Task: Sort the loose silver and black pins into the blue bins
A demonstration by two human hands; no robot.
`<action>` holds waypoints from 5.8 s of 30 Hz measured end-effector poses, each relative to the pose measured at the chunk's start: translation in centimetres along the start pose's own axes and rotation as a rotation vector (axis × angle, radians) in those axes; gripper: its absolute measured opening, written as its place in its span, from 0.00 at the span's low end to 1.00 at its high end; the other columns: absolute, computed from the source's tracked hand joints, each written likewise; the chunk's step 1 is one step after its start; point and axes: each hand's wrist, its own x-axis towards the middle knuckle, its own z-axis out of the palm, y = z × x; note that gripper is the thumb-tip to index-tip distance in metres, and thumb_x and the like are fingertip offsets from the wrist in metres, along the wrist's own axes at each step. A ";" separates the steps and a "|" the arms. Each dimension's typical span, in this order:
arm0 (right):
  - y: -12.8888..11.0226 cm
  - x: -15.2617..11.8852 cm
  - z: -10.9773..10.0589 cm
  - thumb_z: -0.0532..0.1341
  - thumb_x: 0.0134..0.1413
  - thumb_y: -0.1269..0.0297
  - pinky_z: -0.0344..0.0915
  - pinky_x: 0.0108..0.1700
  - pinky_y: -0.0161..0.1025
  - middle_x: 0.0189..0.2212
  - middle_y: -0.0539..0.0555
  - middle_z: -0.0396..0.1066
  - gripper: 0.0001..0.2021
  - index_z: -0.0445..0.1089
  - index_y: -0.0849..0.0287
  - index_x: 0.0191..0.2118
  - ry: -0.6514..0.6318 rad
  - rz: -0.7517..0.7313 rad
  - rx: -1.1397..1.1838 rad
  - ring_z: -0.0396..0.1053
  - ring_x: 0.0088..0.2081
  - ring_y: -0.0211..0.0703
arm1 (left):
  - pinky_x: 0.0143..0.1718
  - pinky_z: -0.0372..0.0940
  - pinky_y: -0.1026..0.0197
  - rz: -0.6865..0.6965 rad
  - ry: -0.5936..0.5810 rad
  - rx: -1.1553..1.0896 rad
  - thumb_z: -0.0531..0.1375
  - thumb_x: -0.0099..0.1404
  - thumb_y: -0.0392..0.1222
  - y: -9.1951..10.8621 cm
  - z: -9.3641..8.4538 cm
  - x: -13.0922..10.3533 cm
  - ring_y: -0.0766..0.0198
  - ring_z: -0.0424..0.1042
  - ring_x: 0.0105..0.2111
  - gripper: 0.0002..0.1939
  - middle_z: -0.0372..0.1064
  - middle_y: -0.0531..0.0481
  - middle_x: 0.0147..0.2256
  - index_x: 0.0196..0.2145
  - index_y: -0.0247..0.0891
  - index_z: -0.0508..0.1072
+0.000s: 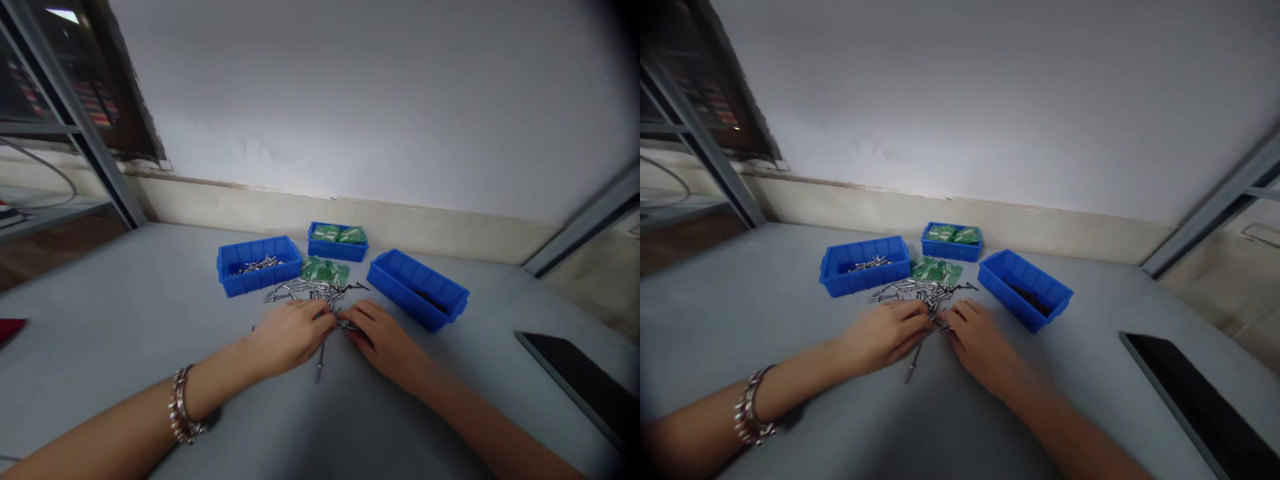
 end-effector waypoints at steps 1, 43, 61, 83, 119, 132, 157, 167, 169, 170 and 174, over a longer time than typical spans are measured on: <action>0.1 0.0 0.0 0.52 0.54 0.76 0.64 0.43 0.46 0.35 0.55 0.65 0.11 0.66 0.58 0.40 -0.013 0.005 0.014 0.63 0.40 0.45 | 0.28 0.60 0.63 -0.001 -0.001 0.002 0.47 0.66 0.38 0.0 0.0 0.0 0.65 0.65 0.28 0.09 0.63 0.49 0.34 0.36 0.37 0.66; 2.2 -0.1 0.3 0.52 0.56 0.68 0.58 0.51 0.55 0.50 0.61 0.61 0.14 0.64 0.57 0.48 0.169 0.214 -0.109 0.57 0.53 0.53 | 0.25 0.59 0.64 -0.046 -0.041 0.031 0.48 0.66 0.38 0.2 -0.2 0.0 0.66 0.64 0.26 0.09 0.62 0.48 0.36 0.39 0.39 0.66; 2.7 -0.4 1.2 0.49 0.58 0.66 0.59 0.51 0.54 0.54 0.59 0.61 0.17 0.62 0.57 0.52 0.041 0.214 -0.176 0.57 0.56 0.50 | 0.26 0.60 0.64 -0.045 -0.051 0.012 0.48 0.65 0.37 0.2 -0.4 0.1 0.66 0.64 0.27 0.09 0.62 0.49 0.37 0.39 0.39 0.66; 0.2 -0.2 0.2 0.55 0.56 0.71 0.61 0.42 0.45 0.33 0.53 0.64 0.06 0.68 0.58 0.36 -0.053 0.024 -0.005 0.62 0.40 0.45 | 0.30 0.62 0.62 -0.062 -0.100 -0.019 0.51 0.66 0.42 0.1 -0.3 0.0 0.63 0.67 0.30 0.08 0.63 0.49 0.38 0.39 0.39 0.66; -0.1 -0.4 0.3 0.52 0.54 0.76 0.65 0.42 0.45 0.31 0.55 0.68 0.11 0.70 0.60 0.37 0.031 0.095 0.005 0.65 0.37 0.45 | 0.25 0.59 0.64 -0.080 -0.125 -0.038 0.49 0.63 0.35 0.2 -0.1 0.0 0.63 0.67 0.29 0.08 0.65 0.49 0.35 0.40 0.37 0.63; -0.1 -0.1 -0.6 0.48 0.57 0.71 0.64 0.41 0.42 0.36 0.54 0.69 0.11 0.65 0.56 0.40 0.208 0.173 0.182 0.67 0.40 0.43 | 0.23 0.57 0.63 -0.094 -0.098 -0.013 0.50 0.60 0.34 0.1 0.1 -0.2 0.63 0.67 0.27 0.11 0.64 0.48 0.34 0.42 0.37 0.64; -1.1 0.1 -0.9 0.52 0.57 0.64 0.62 0.30 0.35 0.26 0.49 0.68 0.07 0.67 0.56 0.35 0.089 0.258 0.521 0.66 0.28 0.38 | 0.28 0.62 0.62 -0.058 0.197 -0.065 0.42 0.68 0.40 0.1 -0.5 0.1 0.63 0.64 0.30 0.16 0.63 0.47 0.31 0.34 0.35 0.67; -1.1 -0.1 -1.2 0.50 0.60 0.63 0.60 0.32 0.35 0.27 0.50 0.68 0.10 0.66 0.57 0.32 0.107 0.209 0.373 0.65 0.30 0.38 | 0.28 0.62 0.61 -0.061 0.198 -0.063 0.41 0.69 0.41 0.0 -0.5 0.1 0.63 0.64 0.30 0.16 0.63 0.47 0.31 0.34 0.34 0.67; -1.1 -0.1 -1.3 0.50 0.60 0.62 0.60 0.32 0.35 0.28 0.50 0.68 0.10 0.67 0.57 0.34 0.109 0.211 0.369 0.65 0.30 0.39 | 0.28 0.62 0.62 -0.067 0.206 -0.065 0.42 0.69 0.40 0.0 -0.4 0.1 0.64 0.63 0.29 0.16 0.63 0.47 0.31 0.34 0.34 0.66; -1.1 -0.1 -1.3 0.51 0.59 0.63 0.60 0.31 0.35 0.27 0.50 0.68 0.09 0.67 0.57 0.34 0.112 0.210 0.367 0.65 0.30 0.39 | 0.28 0.62 0.62 -0.073 0.210 -0.067 0.42 0.69 0.40 0.0 -0.4 0.1 0.64 0.63 0.29 0.15 0.63 0.47 0.30 0.34 0.34 0.66; -1.2 0.0 -1.2 0.51 0.59 0.65 0.60 0.32 0.35 0.26 0.50 0.67 0.09 0.65 0.57 0.30 0.108 0.188 0.338 0.64 0.29 0.38 | 0.27 0.61 0.63 -0.098 0.223 -0.086 0.42 0.69 0.41 0.1 -0.5 0.1 0.65 0.63 0.28 0.16 0.62 0.48 0.30 0.33 0.34 0.66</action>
